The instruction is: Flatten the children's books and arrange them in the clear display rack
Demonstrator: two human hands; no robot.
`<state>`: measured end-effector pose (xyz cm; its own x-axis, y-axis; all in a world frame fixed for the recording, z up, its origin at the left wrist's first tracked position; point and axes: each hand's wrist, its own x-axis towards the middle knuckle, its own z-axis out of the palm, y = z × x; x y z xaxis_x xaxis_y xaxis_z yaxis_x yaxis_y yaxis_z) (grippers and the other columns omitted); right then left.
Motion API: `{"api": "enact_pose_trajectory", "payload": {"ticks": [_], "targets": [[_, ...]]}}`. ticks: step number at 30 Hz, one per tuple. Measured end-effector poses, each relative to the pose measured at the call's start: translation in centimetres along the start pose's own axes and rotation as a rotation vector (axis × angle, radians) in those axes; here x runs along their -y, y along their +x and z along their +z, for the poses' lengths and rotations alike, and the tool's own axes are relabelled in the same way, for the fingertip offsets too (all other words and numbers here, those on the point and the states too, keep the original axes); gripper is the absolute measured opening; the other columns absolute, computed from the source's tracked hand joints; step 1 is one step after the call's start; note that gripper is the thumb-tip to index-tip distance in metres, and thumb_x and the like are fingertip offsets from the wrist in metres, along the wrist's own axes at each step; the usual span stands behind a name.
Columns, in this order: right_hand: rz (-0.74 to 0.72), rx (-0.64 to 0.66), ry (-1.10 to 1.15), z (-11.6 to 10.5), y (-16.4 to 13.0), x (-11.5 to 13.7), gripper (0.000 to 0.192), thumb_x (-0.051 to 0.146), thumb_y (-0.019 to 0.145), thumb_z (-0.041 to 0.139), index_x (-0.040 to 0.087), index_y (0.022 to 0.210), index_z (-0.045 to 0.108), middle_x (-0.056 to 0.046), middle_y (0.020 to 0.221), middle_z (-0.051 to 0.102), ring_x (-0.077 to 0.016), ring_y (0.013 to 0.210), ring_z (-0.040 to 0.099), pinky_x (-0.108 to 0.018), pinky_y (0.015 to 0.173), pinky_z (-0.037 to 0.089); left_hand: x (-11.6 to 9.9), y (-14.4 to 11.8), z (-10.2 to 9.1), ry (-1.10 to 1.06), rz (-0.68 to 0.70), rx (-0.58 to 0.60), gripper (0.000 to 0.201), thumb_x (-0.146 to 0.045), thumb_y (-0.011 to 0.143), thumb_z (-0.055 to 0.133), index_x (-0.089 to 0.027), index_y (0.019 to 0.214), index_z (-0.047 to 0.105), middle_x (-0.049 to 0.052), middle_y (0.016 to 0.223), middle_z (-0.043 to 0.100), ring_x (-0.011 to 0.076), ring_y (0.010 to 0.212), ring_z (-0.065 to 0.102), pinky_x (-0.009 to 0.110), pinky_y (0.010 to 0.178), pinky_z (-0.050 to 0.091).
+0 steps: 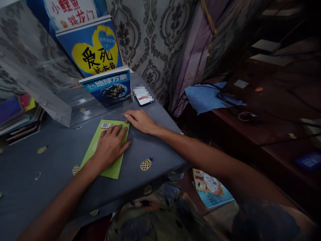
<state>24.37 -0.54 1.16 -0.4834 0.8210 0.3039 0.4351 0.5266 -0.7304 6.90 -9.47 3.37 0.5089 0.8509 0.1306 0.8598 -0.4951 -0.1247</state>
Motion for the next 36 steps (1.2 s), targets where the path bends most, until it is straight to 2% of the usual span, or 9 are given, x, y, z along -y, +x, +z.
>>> {"api": "enact_pose_trajectory", "payload": {"ticks": [5,9,12,16,19,22,26,31,36], "targets": [[-0.006,-0.004,0.019,0.1,-0.1,0.0,0.030,0.023,0.105,0.043,0.016,0.099,0.072,-0.005,0.093,0.077,-0.0175,0.092,0.069,-0.030,0.087,0.045,-1.9,0.4,-2.0,0.066,-0.152,0.137,0.017,-0.027,0.096,0.054,-0.014,0.102,0.062,0.016,0.105,0.069,0.0321,0.101,0.065,0.039,0.072,0.056],[-0.012,-0.019,0.042,-0.1,-0.1,0.1,0.030,0.023,0.105,0.043,0.015,0.097,0.071,-0.005,0.091,0.076,-0.0175,0.091,0.068,-0.029,0.084,0.044,-2.0,0.8,-2.7,0.067,-0.156,0.203,0.014,-0.021,0.096,0.050,-0.015,0.102,0.062,0.014,0.100,0.071,0.0302,0.098,0.068,0.039,0.075,0.057],[-0.016,-0.017,0.062,-0.2,-0.1,0.2,0.030,0.024,0.104,0.042,0.015,0.096,0.070,-0.004,0.087,0.075,-0.0163,0.087,0.068,-0.027,0.081,0.043,-1.6,0.5,-2.5,0.053,-0.113,0.205,0.017,-0.020,0.097,0.048,-0.014,0.105,0.063,0.015,0.109,0.071,0.0305,0.105,0.069,0.041,0.082,0.058],[-0.029,0.012,0.065,-0.4,-0.2,0.4,0.032,0.026,0.104,0.042,0.015,0.090,0.069,-0.001,0.075,0.071,-0.0136,0.073,0.064,-0.025,0.074,0.040,0.1,-1.0,-1.6,-0.023,0.042,0.131,0.026,-0.017,0.099,0.044,-0.014,0.115,0.063,0.016,0.129,0.067,0.0303,0.126,0.061,0.044,0.099,0.056],[-0.061,0.058,0.105,-0.3,-0.5,0.7,0.033,0.028,0.103,0.045,0.015,0.083,0.068,0.000,0.067,0.069,-0.0128,0.066,0.062,-0.025,0.070,0.040,2.7,-2.4,-0.9,-0.131,0.199,0.097,0.033,-0.021,0.102,0.039,-0.015,0.126,0.061,0.015,0.139,0.063,0.0273,0.132,0.057,0.044,0.105,0.054],[-0.102,0.112,0.162,0.0,-0.8,1.0,0.030,0.027,0.103,0.047,0.014,0.086,0.070,0.000,0.066,0.069,-0.0132,0.066,0.064,-0.025,0.070,0.041,5.2,-3.4,-0.5,-0.218,0.278,0.056,0.037,-0.021,0.104,0.034,-0.020,0.132,0.059,0.011,0.144,0.060,0.0230,0.133,0.057,0.042,0.108,0.052],[-0.130,0.087,0.126,0.5,-0.6,0.7,0.030,0.027,0.103,0.047,0.014,0.095,0.072,-0.003,0.076,0.073,-0.0150,0.072,0.066,-0.026,0.072,0.043,6.4,-3.7,-0.6,-0.258,0.305,0.032,0.037,-0.019,0.104,0.034,-0.021,0.130,0.060,0.011,0.144,0.061,0.0214,0.129,0.060,0.041,0.106,0.053],[-0.118,-0.025,-0.027,1.2,1.5,-0.9,0.031,0.022,0.103,0.044,0.015,0.122,0.066,-0.013,0.118,0.073,-0.0215,0.106,0.066,-0.035,0.093,0.047,4.7,-2.2,-0.4,-0.139,0.219,0.020,0.026,-0.028,0.101,0.049,-0.018,0.122,0.061,0.014,0.135,0.065,0.0264,0.123,0.062,0.046,0.102,0.052],[-0.116,0.063,-0.100,1.9,3.4,-2.1,0.033,0.017,0.103,0.042,0.015,0.128,0.064,-0.013,0.126,0.070,-0.0217,0.116,0.064,-0.039,0.101,0.046,3.4,-0.5,0.4,-0.056,0.171,-0.035,0.029,-0.033,0.099,0.057,-0.015,0.121,0.061,0.015,0.129,0.066,0.0294,0.118,0.062,0.046,0.097,0.052]]}}
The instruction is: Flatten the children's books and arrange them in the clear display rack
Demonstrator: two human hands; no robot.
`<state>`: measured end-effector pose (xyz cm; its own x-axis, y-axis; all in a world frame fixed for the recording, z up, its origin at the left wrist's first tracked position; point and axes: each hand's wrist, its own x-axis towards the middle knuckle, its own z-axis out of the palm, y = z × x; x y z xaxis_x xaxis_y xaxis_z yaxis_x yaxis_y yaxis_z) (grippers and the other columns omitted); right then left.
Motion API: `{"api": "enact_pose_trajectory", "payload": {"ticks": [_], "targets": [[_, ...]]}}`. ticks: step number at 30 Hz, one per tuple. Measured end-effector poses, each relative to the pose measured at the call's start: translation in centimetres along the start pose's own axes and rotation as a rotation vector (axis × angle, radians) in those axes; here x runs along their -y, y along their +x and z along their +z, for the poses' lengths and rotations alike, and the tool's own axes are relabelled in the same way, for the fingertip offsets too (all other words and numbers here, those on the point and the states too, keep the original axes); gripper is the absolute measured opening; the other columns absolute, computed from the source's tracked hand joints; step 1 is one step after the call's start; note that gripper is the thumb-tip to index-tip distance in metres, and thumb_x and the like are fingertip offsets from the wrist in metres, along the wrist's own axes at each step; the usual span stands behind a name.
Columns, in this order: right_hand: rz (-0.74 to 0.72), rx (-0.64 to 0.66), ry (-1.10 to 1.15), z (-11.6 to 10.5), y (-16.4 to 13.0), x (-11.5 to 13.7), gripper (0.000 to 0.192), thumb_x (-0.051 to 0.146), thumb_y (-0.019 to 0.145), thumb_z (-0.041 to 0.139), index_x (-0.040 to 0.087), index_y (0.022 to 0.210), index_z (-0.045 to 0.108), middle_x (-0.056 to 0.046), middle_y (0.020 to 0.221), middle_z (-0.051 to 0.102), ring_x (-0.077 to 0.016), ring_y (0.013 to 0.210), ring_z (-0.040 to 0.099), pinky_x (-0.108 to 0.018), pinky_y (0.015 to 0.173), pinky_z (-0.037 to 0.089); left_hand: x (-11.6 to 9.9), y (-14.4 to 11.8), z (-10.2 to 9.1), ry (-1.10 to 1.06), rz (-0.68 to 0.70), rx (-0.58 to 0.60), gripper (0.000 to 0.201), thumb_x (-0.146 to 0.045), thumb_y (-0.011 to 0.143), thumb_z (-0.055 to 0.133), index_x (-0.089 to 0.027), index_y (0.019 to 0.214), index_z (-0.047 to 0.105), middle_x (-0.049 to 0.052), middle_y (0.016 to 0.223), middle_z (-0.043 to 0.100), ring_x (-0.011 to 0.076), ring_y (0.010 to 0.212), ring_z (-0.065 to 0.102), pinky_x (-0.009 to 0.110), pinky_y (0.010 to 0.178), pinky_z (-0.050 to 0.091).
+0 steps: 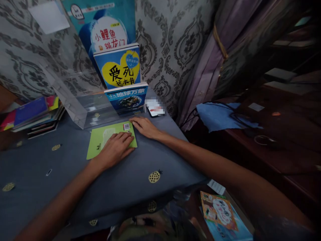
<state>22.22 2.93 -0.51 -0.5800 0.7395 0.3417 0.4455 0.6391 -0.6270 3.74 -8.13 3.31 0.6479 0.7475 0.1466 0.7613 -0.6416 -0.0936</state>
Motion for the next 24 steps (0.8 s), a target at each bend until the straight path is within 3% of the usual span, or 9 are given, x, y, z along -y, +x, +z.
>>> {"api": "enact_pose_trajectory", "payload": {"ticks": [5,11,18,24], "targets": [[-0.037,0.009,-0.012,-0.1,-0.8,-0.1,0.033,0.019,0.103,0.043,0.016,0.126,0.067,-0.012,0.121,0.072,-0.0220,0.111,0.063,-0.040,0.101,0.046,0.3,-0.1,0.7,0.035,0.046,-0.064,0.033,-0.036,0.100,0.055,-0.013,0.122,0.061,0.015,0.128,0.068,0.0300,0.115,0.063,0.045,0.095,0.053],[-0.110,0.044,0.022,-0.6,-3.7,1.3,0.034,0.018,0.100,0.046,0.018,0.126,0.067,-0.009,0.113,0.073,-0.0219,0.106,0.062,-0.039,0.096,0.048,0.3,-0.7,1.8,0.022,0.068,-0.172,0.033,-0.036,0.102,0.050,-0.012,0.120,0.064,0.015,0.123,0.071,0.0277,0.116,0.065,0.043,0.099,0.054],[-0.158,0.057,0.144,-1.0,-7.8,3.4,0.035,0.018,0.100,0.046,0.021,0.128,0.067,-0.008,0.108,0.074,-0.0212,0.097,0.064,-0.036,0.088,0.051,0.1,-0.8,1.8,0.003,0.082,-0.176,0.031,-0.034,0.104,0.047,-0.012,0.116,0.064,0.015,0.117,0.072,0.0267,0.114,0.066,0.043,0.097,0.056],[-0.134,0.047,0.190,-1.0,-8.3,3.8,0.037,0.018,0.099,0.046,0.023,0.131,0.064,-0.008,0.109,0.074,-0.0208,0.097,0.067,-0.035,0.086,0.052,-0.1,-0.9,1.5,0.030,0.076,-0.130,0.030,-0.032,0.105,0.044,-0.012,0.113,0.066,0.016,0.115,0.071,0.0271,0.112,0.066,0.043,0.094,0.056]]}}
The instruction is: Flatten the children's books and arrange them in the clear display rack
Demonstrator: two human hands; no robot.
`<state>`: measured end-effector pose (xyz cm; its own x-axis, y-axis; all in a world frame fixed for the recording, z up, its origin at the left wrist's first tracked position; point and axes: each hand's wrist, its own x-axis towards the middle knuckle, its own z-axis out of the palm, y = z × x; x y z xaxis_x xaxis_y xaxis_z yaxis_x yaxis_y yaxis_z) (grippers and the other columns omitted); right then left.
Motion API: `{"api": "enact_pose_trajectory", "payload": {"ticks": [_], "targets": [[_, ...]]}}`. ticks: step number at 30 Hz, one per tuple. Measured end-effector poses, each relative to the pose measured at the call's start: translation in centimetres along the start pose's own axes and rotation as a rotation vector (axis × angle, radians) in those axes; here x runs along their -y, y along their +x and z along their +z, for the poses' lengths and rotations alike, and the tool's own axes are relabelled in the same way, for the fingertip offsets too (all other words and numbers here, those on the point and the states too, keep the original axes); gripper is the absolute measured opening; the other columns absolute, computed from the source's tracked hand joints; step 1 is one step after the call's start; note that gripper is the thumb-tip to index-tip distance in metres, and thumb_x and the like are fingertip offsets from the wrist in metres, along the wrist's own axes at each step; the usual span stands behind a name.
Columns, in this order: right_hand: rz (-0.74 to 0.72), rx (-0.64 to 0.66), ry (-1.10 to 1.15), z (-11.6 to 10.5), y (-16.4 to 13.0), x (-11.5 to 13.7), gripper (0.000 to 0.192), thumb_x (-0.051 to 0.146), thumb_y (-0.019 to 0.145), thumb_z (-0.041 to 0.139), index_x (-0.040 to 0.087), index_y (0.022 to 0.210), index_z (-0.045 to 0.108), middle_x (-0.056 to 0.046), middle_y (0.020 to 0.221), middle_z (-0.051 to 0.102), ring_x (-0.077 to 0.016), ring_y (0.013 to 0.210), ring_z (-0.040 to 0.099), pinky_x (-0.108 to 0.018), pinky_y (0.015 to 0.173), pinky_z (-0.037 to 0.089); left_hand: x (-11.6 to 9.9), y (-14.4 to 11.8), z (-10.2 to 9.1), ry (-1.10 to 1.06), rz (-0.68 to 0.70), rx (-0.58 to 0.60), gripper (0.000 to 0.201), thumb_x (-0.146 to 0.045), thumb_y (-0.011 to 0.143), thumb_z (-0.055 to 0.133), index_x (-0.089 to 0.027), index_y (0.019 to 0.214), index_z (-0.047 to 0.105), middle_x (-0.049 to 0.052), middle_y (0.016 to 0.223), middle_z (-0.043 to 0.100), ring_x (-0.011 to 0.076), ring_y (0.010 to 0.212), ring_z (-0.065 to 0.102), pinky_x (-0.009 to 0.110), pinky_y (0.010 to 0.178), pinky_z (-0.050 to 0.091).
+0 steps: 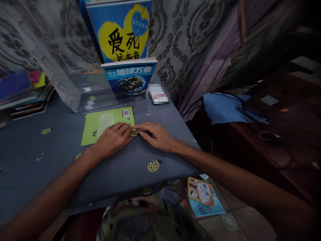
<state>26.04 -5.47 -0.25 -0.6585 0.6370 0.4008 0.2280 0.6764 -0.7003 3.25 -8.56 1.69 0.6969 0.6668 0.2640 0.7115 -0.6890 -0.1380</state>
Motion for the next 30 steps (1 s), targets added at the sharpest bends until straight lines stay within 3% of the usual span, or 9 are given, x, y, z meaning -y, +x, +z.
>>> {"api": "enact_pose_trajectory", "payload": {"ticks": [8,16,25,30], "targets": [[0.071,-0.033,0.112,-0.1,0.0,0.0,0.041,0.022,0.100,0.047,0.020,0.140,0.055,-0.007,0.109,0.077,-0.0184,0.094,0.071,-0.031,0.083,0.054,-0.1,0.1,-0.4,0.020,-0.007,0.029,0.031,-0.026,0.106,0.038,-0.013,0.106,0.067,0.013,0.106,0.072,0.0239,0.102,0.066,0.038,0.085,0.056],[0.114,-0.036,0.128,-0.1,0.0,0.3,0.039,0.022,0.101,0.046,0.022,0.139,0.056,-0.008,0.114,0.077,-0.0193,0.095,0.072,-0.037,0.088,0.057,0.1,0.2,-0.7,0.014,-0.029,0.051,0.036,-0.024,0.106,0.034,-0.014,0.104,0.069,0.012,0.100,0.073,0.0227,0.092,0.065,0.034,0.072,0.055],[0.028,-0.063,0.111,0.0,0.1,0.3,0.035,0.020,0.099,0.049,0.023,0.130,0.065,-0.007,0.117,0.075,-0.0195,0.106,0.069,-0.039,0.096,0.055,-0.1,0.2,-1.0,0.038,-0.018,0.056,0.036,-0.025,0.107,0.034,-0.014,0.103,0.068,0.011,0.101,0.074,0.0222,0.092,0.065,0.033,0.072,0.053],[-0.013,-0.039,-0.009,0.0,0.0,0.3,0.033,0.021,0.099,0.049,0.022,0.126,0.067,-0.007,0.107,0.075,-0.0199,0.098,0.068,-0.038,0.089,0.055,-0.1,0.1,-1.0,0.018,0.002,0.048,0.035,-0.027,0.107,0.036,-0.014,0.106,0.068,0.012,0.105,0.073,0.0227,0.094,0.065,0.034,0.074,0.054]]}}
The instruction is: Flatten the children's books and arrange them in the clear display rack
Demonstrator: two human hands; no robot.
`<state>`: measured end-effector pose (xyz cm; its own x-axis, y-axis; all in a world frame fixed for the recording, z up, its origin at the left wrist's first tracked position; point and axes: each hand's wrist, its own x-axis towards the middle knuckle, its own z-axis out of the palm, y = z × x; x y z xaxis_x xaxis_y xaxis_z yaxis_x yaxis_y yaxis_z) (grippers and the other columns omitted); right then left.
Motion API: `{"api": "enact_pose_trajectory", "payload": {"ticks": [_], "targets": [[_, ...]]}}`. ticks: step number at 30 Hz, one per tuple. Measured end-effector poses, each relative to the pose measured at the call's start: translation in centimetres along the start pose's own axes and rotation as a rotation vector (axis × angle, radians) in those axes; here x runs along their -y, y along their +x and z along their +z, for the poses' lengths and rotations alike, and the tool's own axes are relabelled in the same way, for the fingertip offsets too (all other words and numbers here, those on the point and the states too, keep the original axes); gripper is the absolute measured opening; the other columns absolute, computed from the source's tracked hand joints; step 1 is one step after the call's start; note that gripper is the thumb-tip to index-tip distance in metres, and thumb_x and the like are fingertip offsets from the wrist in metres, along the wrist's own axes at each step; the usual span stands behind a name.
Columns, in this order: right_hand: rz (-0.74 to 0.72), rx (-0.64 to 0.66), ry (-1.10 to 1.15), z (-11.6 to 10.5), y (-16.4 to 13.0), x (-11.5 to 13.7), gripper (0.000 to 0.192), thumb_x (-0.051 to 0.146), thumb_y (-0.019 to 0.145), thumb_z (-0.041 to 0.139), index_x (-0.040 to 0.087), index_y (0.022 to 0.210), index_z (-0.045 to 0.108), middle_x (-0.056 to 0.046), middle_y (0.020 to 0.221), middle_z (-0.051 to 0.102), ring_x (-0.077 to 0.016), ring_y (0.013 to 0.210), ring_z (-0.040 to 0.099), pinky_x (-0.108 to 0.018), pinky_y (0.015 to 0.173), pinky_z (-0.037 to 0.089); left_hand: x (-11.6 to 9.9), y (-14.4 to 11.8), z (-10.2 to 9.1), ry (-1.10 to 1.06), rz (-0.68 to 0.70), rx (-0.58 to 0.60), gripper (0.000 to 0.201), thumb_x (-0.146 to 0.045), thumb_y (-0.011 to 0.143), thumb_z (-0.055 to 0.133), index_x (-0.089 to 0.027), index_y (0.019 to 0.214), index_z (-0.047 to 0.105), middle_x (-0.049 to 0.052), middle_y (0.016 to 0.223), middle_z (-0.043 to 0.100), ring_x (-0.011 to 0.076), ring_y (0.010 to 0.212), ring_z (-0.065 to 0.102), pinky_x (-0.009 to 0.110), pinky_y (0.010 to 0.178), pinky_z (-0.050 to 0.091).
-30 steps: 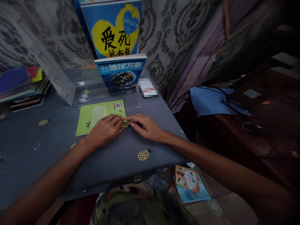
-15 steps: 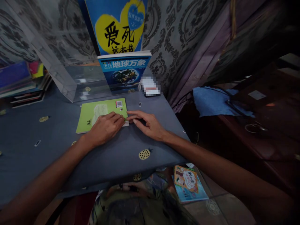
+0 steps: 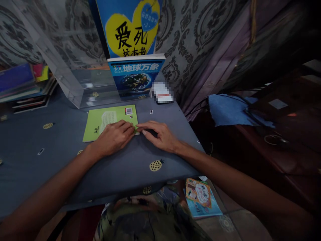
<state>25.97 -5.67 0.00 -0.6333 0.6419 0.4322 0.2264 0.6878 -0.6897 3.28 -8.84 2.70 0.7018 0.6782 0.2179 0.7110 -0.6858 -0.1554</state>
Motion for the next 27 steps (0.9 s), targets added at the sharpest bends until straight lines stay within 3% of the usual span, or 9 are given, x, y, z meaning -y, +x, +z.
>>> {"api": "enact_pose_trajectory", "payload": {"ticks": [10,19,27], "targets": [[-0.262,0.026,-0.336,0.7,-0.2,-0.1,0.030,0.018,0.101,0.046,0.015,0.121,0.068,-0.009,0.084,0.071,-0.0215,0.078,0.062,-0.036,0.075,0.051,1.1,-0.4,0.2,-0.117,0.004,-0.085,0.031,-0.031,0.105,0.042,-0.015,0.111,0.067,0.010,0.107,0.073,0.0213,0.096,0.067,0.033,0.077,0.055],[-0.233,-0.010,-0.209,0.8,-0.1,-0.2,0.027,0.016,0.101,0.047,0.017,0.118,0.068,-0.008,0.088,0.073,-0.0187,0.078,0.065,-0.033,0.073,0.055,1.7,-0.8,0.6,-0.168,-0.028,-0.054,0.038,-0.043,0.104,0.042,-0.016,0.118,0.065,0.011,0.113,0.072,0.0237,0.105,0.065,0.037,0.087,0.054],[-0.335,0.025,-0.315,0.7,-0.1,-0.1,0.024,0.017,0.101,0.049,0.013,0.113,0.068,-0.009,0.086,0.072,-0.0187,0.078,0.065,-0.033,0.074,0.056,8.1,-2.7,0.5,-0.068,-0.512,0.146,0.049,-0.044,0.102,0.039,-0.015,0.139,0.056,0.016,0.137,0.061,0.0326,0.120,0.059,0.047,0.100,0.048]]}}
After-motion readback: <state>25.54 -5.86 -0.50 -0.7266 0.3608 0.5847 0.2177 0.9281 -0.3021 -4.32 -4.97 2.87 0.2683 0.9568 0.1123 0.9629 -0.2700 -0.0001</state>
